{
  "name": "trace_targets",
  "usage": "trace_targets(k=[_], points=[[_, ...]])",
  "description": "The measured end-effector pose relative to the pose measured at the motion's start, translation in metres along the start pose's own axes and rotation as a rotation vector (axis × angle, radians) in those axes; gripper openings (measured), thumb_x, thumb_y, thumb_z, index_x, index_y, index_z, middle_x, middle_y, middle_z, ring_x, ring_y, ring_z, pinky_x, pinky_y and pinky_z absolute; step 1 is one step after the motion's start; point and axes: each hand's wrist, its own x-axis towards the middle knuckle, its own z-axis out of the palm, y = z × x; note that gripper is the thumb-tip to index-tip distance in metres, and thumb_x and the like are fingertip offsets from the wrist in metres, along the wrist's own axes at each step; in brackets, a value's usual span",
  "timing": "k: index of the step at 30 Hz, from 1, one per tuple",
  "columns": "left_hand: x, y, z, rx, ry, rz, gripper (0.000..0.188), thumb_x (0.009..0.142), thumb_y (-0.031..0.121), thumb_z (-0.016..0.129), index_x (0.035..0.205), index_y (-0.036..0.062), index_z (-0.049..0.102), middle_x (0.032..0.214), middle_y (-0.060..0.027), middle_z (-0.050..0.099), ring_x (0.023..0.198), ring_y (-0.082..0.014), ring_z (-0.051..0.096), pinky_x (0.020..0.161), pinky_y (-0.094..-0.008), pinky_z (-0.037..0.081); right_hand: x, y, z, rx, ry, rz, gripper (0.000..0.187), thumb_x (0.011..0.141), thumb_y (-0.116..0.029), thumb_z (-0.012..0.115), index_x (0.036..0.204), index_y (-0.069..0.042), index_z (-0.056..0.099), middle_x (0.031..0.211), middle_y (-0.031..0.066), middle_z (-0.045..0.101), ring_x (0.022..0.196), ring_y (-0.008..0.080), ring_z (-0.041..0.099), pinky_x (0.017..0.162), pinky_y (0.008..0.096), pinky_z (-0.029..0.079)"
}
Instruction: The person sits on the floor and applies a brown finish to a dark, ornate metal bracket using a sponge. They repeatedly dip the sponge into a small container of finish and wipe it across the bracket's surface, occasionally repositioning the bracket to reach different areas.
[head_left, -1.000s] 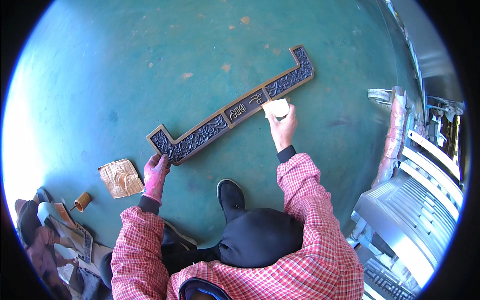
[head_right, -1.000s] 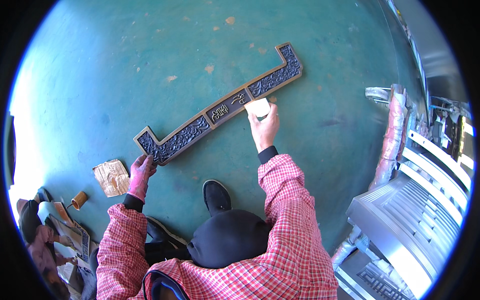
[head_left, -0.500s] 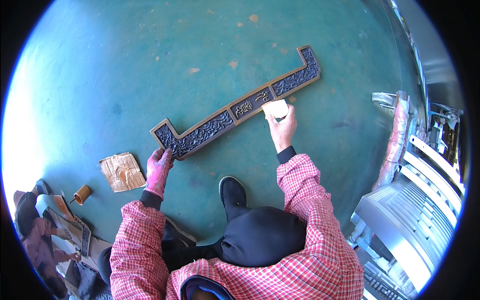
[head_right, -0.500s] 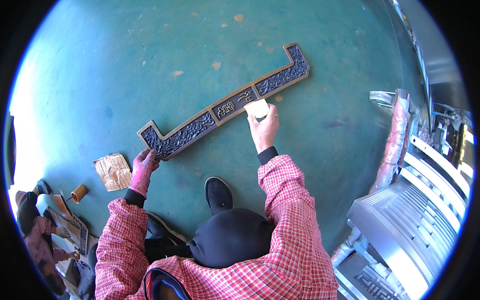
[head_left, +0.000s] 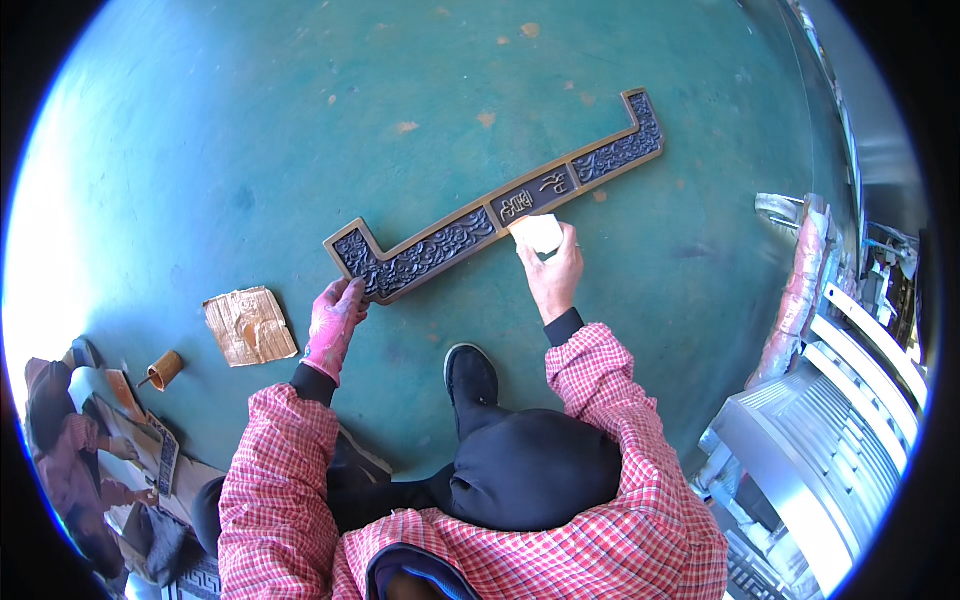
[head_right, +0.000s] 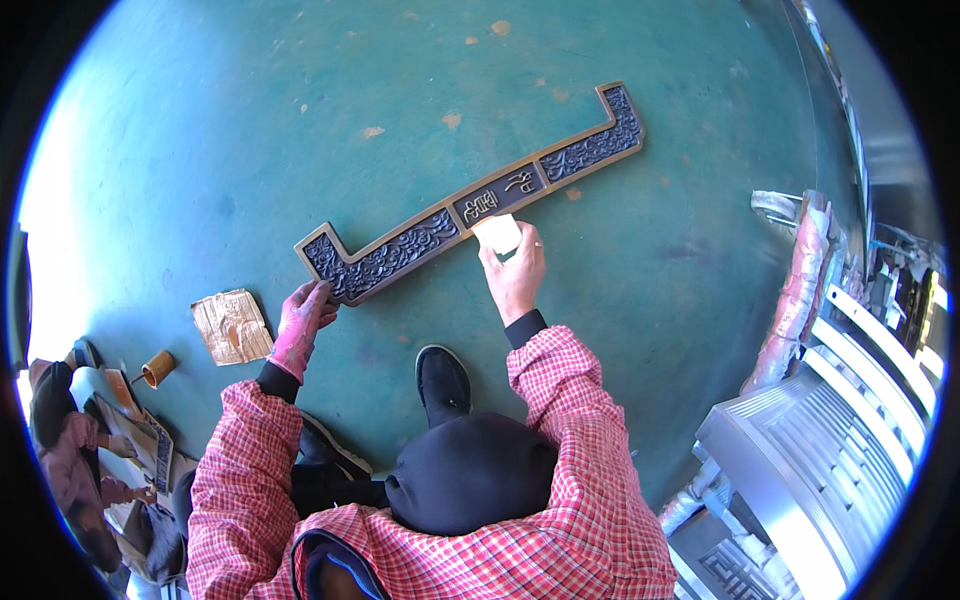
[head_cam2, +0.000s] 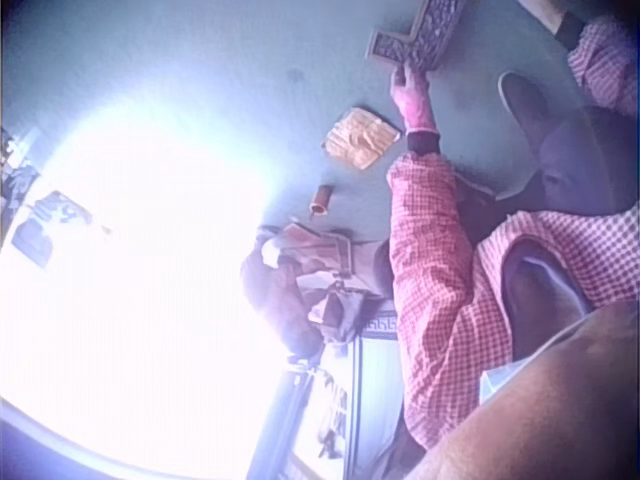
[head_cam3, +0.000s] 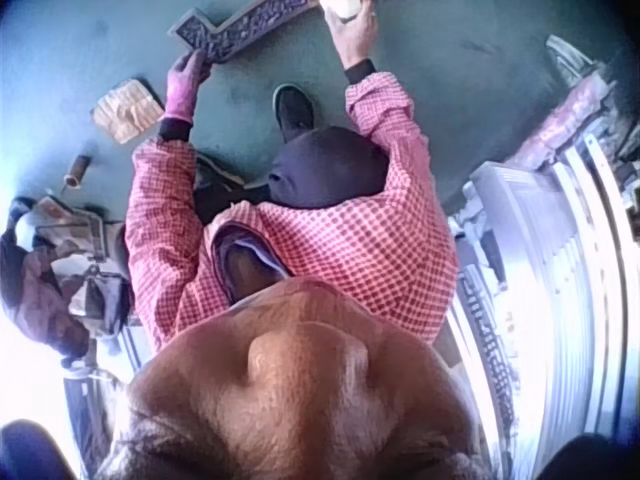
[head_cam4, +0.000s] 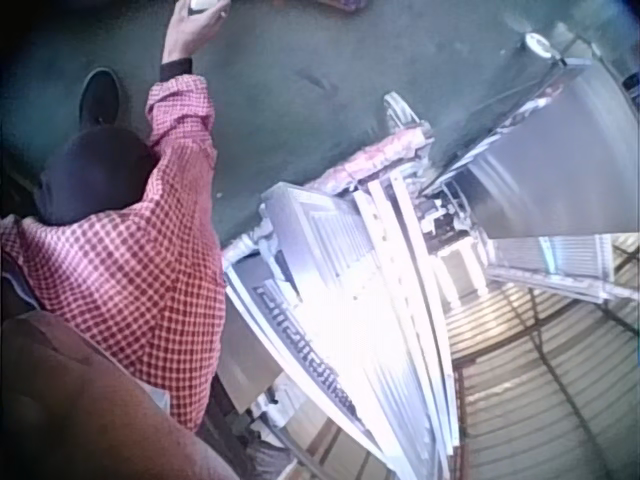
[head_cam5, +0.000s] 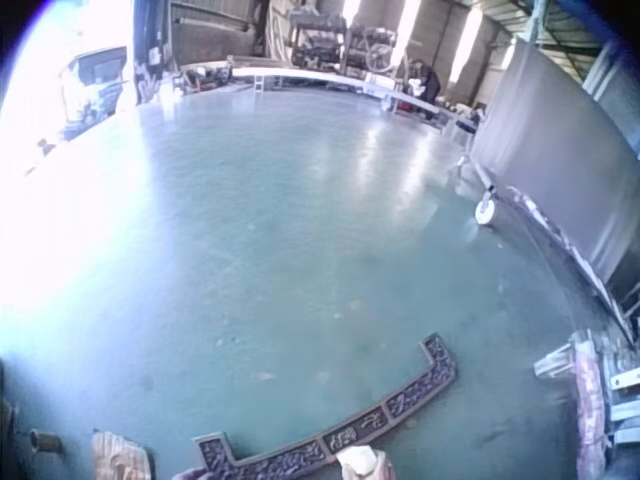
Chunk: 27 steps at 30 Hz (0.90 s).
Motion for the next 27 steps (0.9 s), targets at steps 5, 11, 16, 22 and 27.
trace_targets(k=[5, 11, 16, 22, 27], points=[[0.002, -0.004, 0.004, -0.044, -0.013, -0.013, 0.04, 0.096, 0.039, 0.056, 0.114, 0.0029, 0.061, 0.091, -0.0022, 0.064, 0.08, -0.0102, 0.058, 0.074, -0.0258, 0.049, -0.041, -0.018, 0.031, -0.017, -0.163, -0.12, 0.046, 0.069, -0.017, 0.081, 0.104, -0.005, 0.054, 0.093, 0.0143, 0.062, 0.088, 0.0333, 0.062, 0.078, 0.0415, 0.05], [0.008, -0.009, -0.005, -0.178, -0.067, -0.108, 0.038, 0.097, 0.041, 0.053, 0.107, 0.0049, 0.061, 0.092, -0.003, 0.064, 0.08, -0.0119, 0.06, 0.074, -0.0275, 0.05, -0.047, -0.028, 0.026, 0.17, -0.173, -0.004, 0.046, 0.071, -0.017, 0.08, 0.106, -0.005, 0.054, 0.095, 0.0144, 0.063, 0.088, 0.0313, 0.064, 0.076, 0.0404, 0.052], [0.01, -0.011, -0.001, -0.193, -0.085, -0.127, 0.039, 0.096, 0.044, 0.053, 0.102, 0.0061, 0.061, 0.091, -0.0033, 0.064, 0.079, -0.0122, 0.06, 0.073, -0.0271, 0.05, -0.033, -0.006, 0.028, 0.047, -0.071, 0.025, 0.044, 0.068, -0.013, 0.081, 0.102, -0.004, 0.054, 0.091, 0.0138, 0.063, 0.083, 0.0297, 0.064, 0.075, 0.0402, 0.051], [0.01, -0.006, 0.003, -0.192, -0.071, -0.161, 0.038, 0.095, 0.044, 0.052, 0.1, 0.0065, 0.061, 0.089, -0.0035, 0.064, 0.077, -0.012, 0.061, 0.071, -0.0271, 0.05, -0.082, -0.043, 0.048, 0.043, -0.325, -0.142, 0.047, 0.067, -0.021, 0.082, 0.102, -0.006, 0.055, 0.09, 0.0159, 0.063, 0.084, 0.0348, 0.063, 0.074, 0.0419, 0.051], [0.01, -0.008, -0.003, -0.218, -0.057, -0.161, 0.039, 0.095, 0.044, 0.052, 0.099, 0.0069, 0.062, 0.089, -0.0039, 0.065, 0.076, -0.0113, 0.06, 0.07, -0.0271, 0.05, -0.038, -0.015, 0.025, 0.073, -0.041, -0.014, 0.047, 0.069, -0.01, 0.081, 0.107, -0.003, 0.054, 0.092, 0.0152, 0.067, 0.083, 0.0276, 0.067, 0.075, 0.0373, 0.053]])
